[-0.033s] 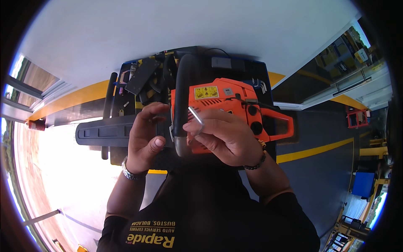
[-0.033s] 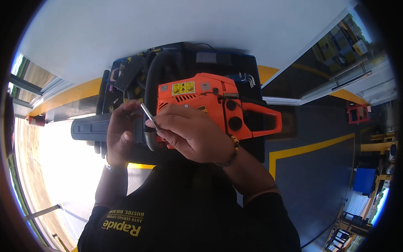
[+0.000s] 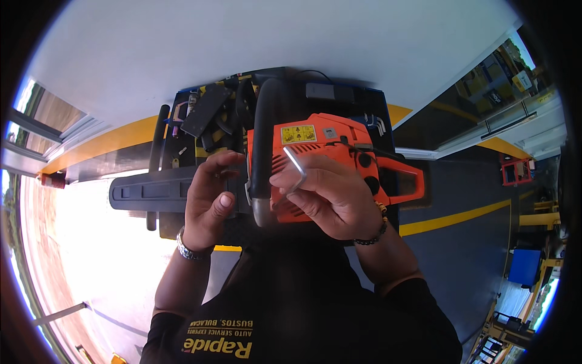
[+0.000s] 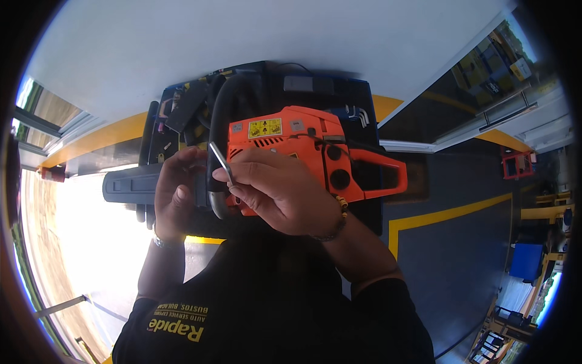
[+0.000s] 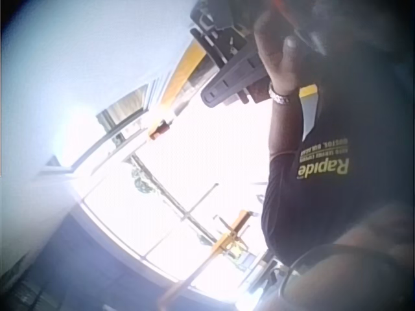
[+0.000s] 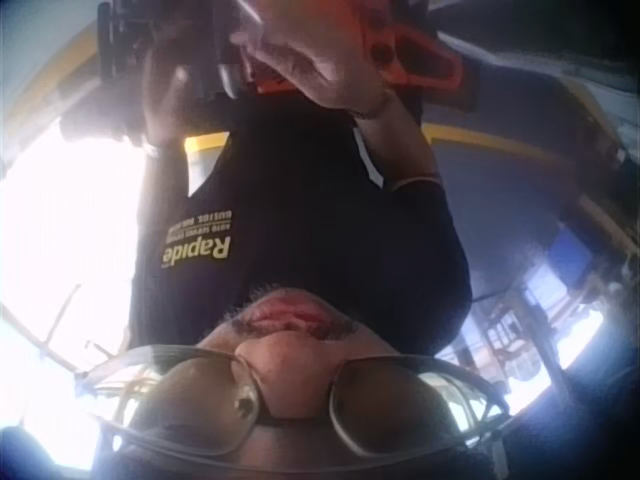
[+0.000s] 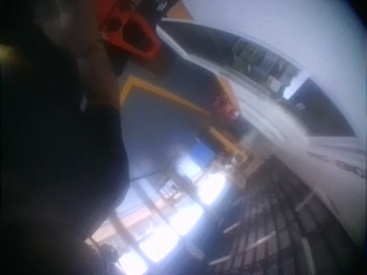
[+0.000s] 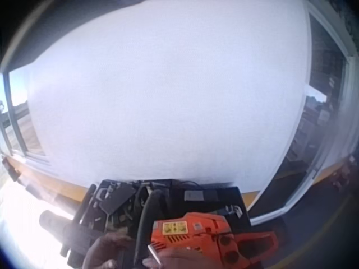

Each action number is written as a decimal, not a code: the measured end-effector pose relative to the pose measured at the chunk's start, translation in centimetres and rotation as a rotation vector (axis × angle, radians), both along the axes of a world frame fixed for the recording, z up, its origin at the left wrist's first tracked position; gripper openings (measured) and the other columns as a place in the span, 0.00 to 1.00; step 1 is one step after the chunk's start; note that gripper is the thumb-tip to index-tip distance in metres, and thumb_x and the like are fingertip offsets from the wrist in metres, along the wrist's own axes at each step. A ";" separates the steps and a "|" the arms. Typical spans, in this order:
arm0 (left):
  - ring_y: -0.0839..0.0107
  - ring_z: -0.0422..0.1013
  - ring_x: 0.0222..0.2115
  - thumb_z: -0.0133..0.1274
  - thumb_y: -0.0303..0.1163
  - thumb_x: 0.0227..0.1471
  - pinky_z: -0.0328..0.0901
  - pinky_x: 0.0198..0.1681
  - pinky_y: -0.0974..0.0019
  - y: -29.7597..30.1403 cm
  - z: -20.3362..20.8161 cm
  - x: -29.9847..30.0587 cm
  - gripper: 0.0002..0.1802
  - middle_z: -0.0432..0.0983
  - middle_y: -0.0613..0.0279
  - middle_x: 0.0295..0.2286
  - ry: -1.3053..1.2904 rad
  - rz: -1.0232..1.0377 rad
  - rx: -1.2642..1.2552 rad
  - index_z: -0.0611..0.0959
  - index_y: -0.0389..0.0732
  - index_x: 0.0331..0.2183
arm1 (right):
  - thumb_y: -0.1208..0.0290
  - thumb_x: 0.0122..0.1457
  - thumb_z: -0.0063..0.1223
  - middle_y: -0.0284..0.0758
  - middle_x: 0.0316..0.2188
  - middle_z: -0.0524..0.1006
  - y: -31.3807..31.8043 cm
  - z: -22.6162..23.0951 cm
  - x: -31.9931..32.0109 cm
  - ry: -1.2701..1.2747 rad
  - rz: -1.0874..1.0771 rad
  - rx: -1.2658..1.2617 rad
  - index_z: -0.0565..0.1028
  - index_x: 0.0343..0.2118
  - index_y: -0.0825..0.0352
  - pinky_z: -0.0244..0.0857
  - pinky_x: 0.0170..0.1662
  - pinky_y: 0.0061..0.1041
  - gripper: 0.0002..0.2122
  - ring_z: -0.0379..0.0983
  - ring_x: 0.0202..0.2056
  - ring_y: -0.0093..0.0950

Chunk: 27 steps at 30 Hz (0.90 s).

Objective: The person retrieves a chainsaw from a cart, places it on a tool cart, and uses an Allen key to remove screws from the chainsaw's side cover. The person then removes the cover and pulls out the starter cord, inspecting the internal components.

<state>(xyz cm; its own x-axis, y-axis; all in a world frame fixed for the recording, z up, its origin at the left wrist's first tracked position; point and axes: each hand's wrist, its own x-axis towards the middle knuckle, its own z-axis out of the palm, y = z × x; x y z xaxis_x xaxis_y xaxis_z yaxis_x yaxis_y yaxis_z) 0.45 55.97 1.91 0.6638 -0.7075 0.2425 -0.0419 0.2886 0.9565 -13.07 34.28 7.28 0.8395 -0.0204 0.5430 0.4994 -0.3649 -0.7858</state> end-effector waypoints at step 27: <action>0.64 0.75 0.46 0.54 0.17 0.53 0.68 0.49 0.62 0.3 -0.4 -0.2 0.17 0.76 0.53 0.47 -0.309 -0.075 0.268 0.81 0.34 0.46 | 0.79 0.60 0.60 0.33 0.31 0.80 0.5 0.0 -0.1 -0.027 0.014 -0.249 0.75 0.44 0.64 0.71 0.32 0.28 0.10 0.80 0.31 0.31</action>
